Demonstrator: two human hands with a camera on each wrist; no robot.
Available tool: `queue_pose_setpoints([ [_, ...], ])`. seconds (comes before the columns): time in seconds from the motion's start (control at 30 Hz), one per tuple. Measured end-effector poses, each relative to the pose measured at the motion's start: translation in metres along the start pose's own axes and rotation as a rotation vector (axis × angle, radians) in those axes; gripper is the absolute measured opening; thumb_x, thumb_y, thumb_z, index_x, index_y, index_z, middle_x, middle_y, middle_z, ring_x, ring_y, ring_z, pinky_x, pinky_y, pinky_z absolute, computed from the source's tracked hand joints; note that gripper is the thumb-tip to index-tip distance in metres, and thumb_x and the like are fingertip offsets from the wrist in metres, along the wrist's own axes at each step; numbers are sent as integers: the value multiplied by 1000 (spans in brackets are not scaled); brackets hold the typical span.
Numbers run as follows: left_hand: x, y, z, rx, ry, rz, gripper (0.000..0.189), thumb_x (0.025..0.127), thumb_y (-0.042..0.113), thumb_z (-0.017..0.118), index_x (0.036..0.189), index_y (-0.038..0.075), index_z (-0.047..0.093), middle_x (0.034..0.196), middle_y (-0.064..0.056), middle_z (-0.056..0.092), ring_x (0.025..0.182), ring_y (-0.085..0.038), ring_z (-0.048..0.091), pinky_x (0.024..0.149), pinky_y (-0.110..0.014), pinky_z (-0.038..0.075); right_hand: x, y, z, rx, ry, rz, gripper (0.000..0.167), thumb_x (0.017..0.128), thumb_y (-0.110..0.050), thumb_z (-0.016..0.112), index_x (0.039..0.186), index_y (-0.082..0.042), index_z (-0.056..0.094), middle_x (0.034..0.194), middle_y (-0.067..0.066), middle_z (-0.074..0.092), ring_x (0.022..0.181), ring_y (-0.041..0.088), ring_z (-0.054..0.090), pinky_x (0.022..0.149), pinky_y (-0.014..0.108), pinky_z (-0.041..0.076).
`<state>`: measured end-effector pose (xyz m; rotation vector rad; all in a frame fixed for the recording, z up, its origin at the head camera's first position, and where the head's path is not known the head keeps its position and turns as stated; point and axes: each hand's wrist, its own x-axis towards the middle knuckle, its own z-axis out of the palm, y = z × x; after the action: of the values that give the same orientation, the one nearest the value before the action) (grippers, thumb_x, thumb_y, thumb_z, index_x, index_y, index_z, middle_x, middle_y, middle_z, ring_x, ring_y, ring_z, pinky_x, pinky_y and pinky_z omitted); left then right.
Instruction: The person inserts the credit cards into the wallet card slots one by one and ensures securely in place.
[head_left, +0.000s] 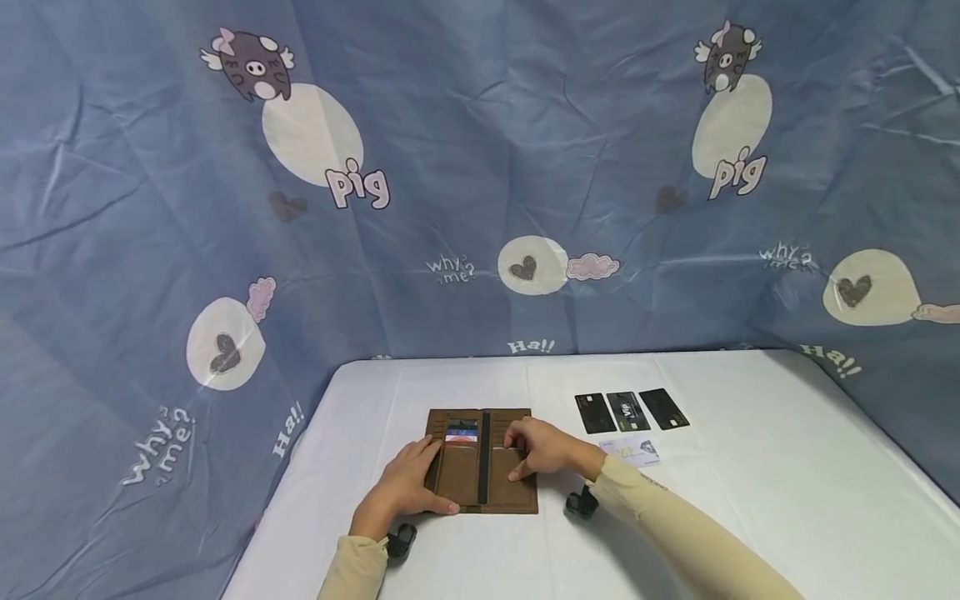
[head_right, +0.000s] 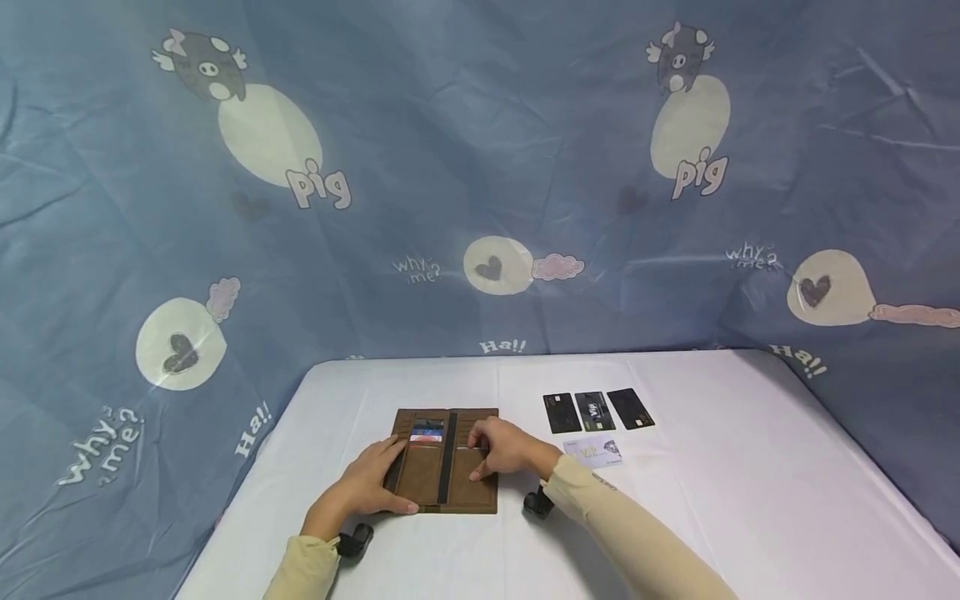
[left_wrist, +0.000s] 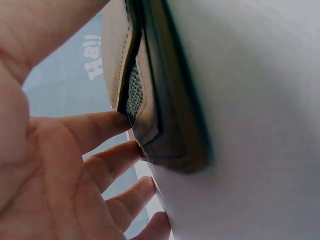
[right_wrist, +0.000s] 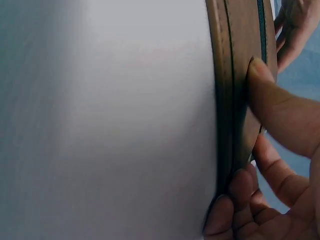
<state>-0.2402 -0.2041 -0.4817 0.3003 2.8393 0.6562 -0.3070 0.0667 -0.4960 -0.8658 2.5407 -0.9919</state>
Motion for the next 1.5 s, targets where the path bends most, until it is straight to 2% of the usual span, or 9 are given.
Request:
queue_pose_setpoints([
  [0.17, 3, 2, 3, 7, -19, 16, 111, 64, 47, 91, 150, 1, 38, 157, -23, 32, 145, -44, 29, 114, -62, 29, -4, 9, -4, 52, -3, -35, 41, 71, -19, 89, 102, -7, 65, 92, 5, 61, 81, 13, 52, 70, 23, 43],
  [0.37, 2, 3, 9, -4, -43, 13, 112, 63, 48, 91, 150, 0, 38, 157, -22, 32, 145, -44, 29, 114, -63, 29, -21, 18, -16, 132, -42, -68, 40, 76, -16, 86, 108, -2, 65, 100, 10, 66, 87, 17, 59, 76, 24, 50],
  [0.53, 4, 1, 7, -3, -20, 16, 112, 62, 48, 92, 149, 0, 39, 157, -23, 33, 145, -44, 29, 114, -63, 28, -35, 30, -34, 154, -22, -87, 42, 76, -14, 85, 109, 2, 64, 100, 15, 64, 90, 22, 60, 79, 27, 51],
  [0.77, 5, -3, 8, -5, -29, 17, 113, 62, 50, 91, 150, 1, 39, 157, -23, 33, 145, -44, 29, 113, -64, 29, -58, 50, -53, 113, 7, -34, 42, 75, -16, 86, 108, 1, 64, 98, 14, 64, 90, 20, 58, 78, 26, 50],
  [1.07, -2, -5, 14, -25, -36, 3, 113, 61, 50, 91, 150, 2, 39, 157, -22, 33, 145, -45, 28, 113, -65, 27, -84, 70, -59, 132, 6, 13, 41, 76, -15, 85, 108, 1, 64, 102, 12, 64, 93, 18, 59, 80, 24, 51],
  [1.5, 1, -3, 2, -9, -10, -7, 114, 62, 49, 91, 150, 2, 38, 158, -22, 32, 145, -44, 28, 114, -64, 27, -93, 76, -86, 159, 48, 7, 41, 78, -11, 83, 110, 5, 63, 101, 17, 64, 93, 25, 62, 80, 27, 54],
])
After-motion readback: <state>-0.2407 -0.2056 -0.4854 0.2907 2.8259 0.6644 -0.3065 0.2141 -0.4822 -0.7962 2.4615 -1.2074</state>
